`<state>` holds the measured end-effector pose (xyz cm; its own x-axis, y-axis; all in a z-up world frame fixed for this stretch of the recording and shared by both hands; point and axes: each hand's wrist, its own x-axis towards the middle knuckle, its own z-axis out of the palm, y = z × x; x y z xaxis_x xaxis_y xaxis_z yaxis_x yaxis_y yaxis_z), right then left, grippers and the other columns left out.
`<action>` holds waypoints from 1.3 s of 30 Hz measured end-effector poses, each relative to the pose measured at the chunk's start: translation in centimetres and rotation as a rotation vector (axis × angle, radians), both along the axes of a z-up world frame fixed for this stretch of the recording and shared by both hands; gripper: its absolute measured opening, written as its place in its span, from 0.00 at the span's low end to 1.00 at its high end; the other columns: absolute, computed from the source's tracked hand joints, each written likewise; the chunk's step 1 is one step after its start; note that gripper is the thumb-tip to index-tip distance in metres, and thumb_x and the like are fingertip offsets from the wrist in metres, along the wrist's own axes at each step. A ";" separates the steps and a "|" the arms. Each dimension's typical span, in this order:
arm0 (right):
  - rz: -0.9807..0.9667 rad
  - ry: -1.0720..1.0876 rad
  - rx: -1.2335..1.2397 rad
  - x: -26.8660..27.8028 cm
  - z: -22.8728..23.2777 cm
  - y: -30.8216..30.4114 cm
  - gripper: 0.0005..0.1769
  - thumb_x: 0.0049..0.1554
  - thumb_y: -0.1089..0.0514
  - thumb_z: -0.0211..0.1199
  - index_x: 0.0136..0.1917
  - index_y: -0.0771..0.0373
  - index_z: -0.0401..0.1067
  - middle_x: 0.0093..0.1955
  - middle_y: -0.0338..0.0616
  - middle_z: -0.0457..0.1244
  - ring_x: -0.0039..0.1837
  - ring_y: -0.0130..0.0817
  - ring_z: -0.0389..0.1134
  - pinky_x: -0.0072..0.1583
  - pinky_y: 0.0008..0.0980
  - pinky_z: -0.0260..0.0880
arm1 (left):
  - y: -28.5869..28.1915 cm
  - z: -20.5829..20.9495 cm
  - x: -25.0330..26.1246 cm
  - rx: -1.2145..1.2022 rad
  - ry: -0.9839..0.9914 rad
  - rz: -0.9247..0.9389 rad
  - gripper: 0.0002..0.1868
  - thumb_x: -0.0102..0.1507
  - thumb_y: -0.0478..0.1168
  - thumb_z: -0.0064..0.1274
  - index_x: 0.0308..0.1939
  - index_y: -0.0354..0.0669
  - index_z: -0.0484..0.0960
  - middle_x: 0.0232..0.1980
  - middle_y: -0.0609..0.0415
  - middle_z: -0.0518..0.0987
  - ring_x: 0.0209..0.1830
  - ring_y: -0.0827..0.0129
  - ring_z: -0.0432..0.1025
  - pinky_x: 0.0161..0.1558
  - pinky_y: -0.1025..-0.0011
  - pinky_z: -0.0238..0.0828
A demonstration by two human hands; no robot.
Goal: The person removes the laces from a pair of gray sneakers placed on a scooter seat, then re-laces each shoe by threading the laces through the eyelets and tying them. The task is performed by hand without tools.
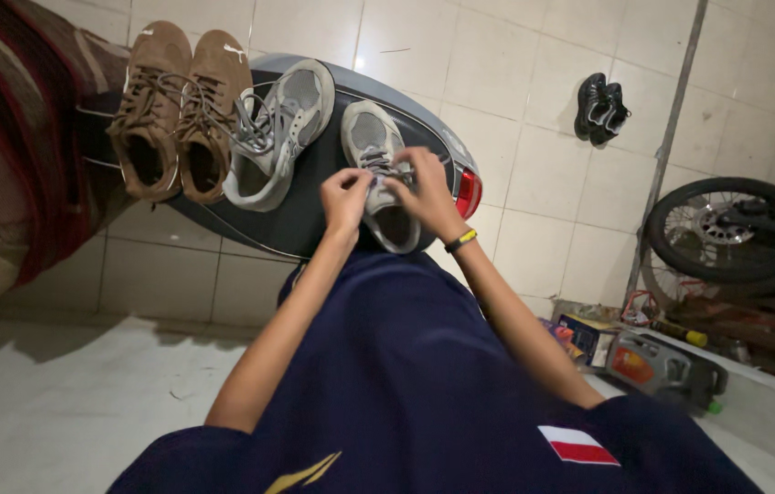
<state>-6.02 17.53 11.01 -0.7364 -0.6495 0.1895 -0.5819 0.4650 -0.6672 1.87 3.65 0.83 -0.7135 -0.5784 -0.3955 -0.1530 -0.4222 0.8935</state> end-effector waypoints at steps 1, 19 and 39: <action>-0.031 0.057 -0.039 0.8 0.2 0.5 0.19 0.54 0.57 0.71 0.54 0.67 0.69 0.53 0.55 0.64 0.58 0.52 0.65 0.61 0.45 0.63 | -0.3 0.8 0.1 -0.030 0.038 0.023 0.08 0.60 0.36 0.61 0.38 0.33 0.87 0.34 0.57 0.84 0.33 0.78 0.74 0.37 0.79 0.71; -0.214 -0.189 -0.097 3.7 -2.8 2.4 0.12 0.64 0.55 0.61 0.55 0.67 0.74 0.52 0.51 0.66 0.55 0.41 0.70 0.58 0.35 0.69 | -21.2 21.1 14.5 -0.151 0.267 0.402 0.10 0.73 0.26 0.49 0.43 0.47 0.72 0.34 0.59 0.71 0.26 0.75 0.62 0.29 0.74 0.58; -0.166 -0.181 0.281 -0.2 -2.7 3.5 0.18 0.59 0.48 0.64 0.42 0.67 0.77 0.39 0.53 0.69 0.42 0.44 0.70 0.46 0.40 0.69 | -4.8 -1.8 -0.2 -0.747 -0.108 -0.685 0.22 0.63 0.53 0.58 0.33 0.33 0.82 0.34 0.36 0.82 0.38 0.43 0.79 0.42 0.53 0.74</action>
<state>-6.24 21.00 8.31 -0.8411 -0.5269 -0.1225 -0.3677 0.7229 -0.5850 1.66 -1.17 -1.00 -0.9657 -0.1847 -0.1823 -0.2477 0.4463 0.8600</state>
